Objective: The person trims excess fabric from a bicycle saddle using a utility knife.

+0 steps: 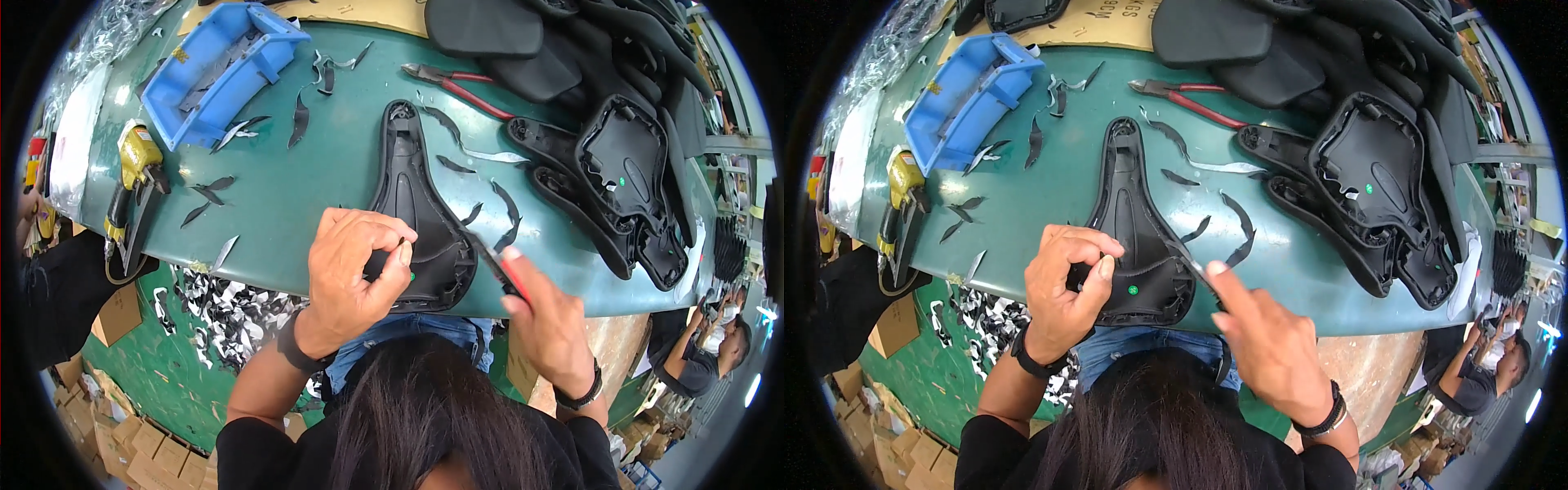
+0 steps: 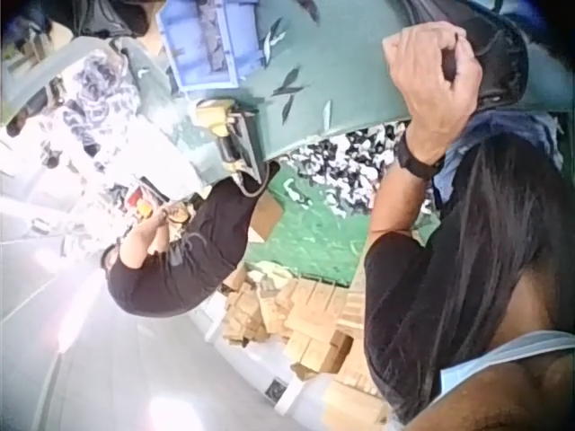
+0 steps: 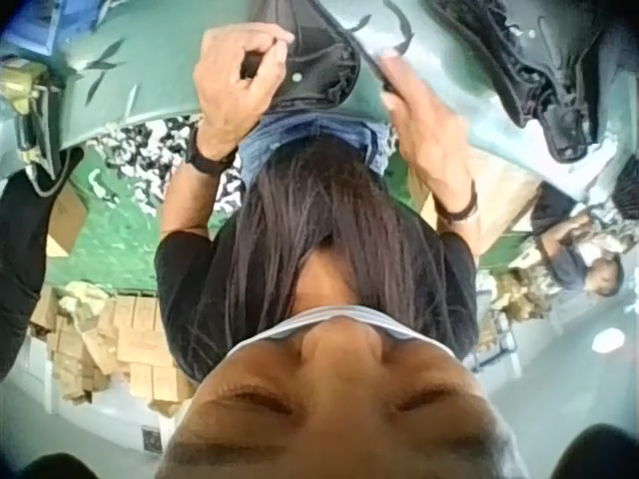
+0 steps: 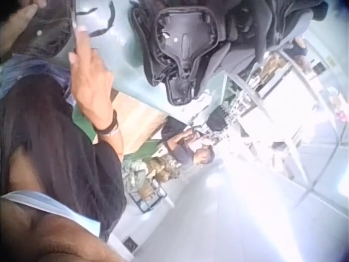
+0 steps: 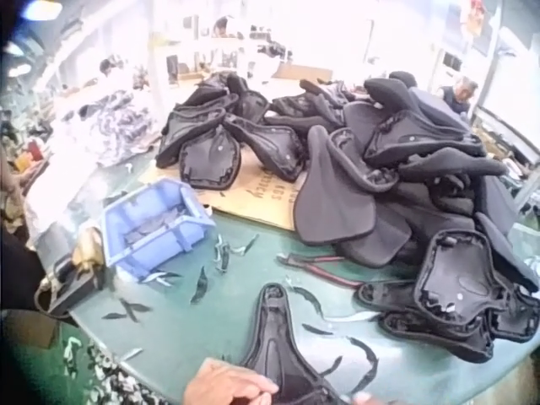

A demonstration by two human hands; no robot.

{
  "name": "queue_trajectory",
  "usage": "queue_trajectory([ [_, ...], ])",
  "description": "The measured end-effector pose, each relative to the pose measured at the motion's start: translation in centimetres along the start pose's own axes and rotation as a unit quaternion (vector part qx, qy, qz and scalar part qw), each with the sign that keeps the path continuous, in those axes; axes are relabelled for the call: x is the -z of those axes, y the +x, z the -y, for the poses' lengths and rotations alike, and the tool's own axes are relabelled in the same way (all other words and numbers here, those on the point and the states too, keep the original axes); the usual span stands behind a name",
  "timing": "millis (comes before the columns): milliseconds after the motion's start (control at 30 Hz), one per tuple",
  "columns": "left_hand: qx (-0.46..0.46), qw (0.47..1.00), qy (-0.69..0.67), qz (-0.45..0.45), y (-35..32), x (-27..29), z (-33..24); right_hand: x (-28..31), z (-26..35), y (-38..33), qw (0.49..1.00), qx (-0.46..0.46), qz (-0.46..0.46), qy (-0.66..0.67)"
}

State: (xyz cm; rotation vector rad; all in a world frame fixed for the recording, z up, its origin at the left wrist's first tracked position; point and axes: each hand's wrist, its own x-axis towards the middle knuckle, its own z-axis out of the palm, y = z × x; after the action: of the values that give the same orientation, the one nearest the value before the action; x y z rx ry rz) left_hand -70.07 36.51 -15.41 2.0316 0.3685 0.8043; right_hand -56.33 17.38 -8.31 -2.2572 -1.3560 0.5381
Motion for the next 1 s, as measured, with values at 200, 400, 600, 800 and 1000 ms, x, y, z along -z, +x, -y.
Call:
queue_trajectory([
  [200,0.143,0.894,-0.268,-0.329,-0.8,-0.4,1.5,-1.9,0.9,-1.1,0.985,-0.071,0.092,-0.131],
  [400,0.375,0.918,-0.123,0.048,2.2,0.1,1.1,-3.9,-2.2,-3.2,0.994,0.017,-0.097,0.042],
  [600,0.404,0.899,-0.170,-0.002,1.5,-1.7,1.6,-3.1,-3.7,-3.0,0.997,0.027,-0.075,0.019],
  [800,0.434,0.889,-0.145,0.010,2.5,-1.6,1.2,-2.2,-5.0,-2.7,0.999,0.042,-0.031,-0.010],
  [1000,0.456,0.877,-0.150,0.016,3.0,-1.6,1.1,-2.5,-6.7,-2.0,0.992,0.085,0.029,-0.093],
])
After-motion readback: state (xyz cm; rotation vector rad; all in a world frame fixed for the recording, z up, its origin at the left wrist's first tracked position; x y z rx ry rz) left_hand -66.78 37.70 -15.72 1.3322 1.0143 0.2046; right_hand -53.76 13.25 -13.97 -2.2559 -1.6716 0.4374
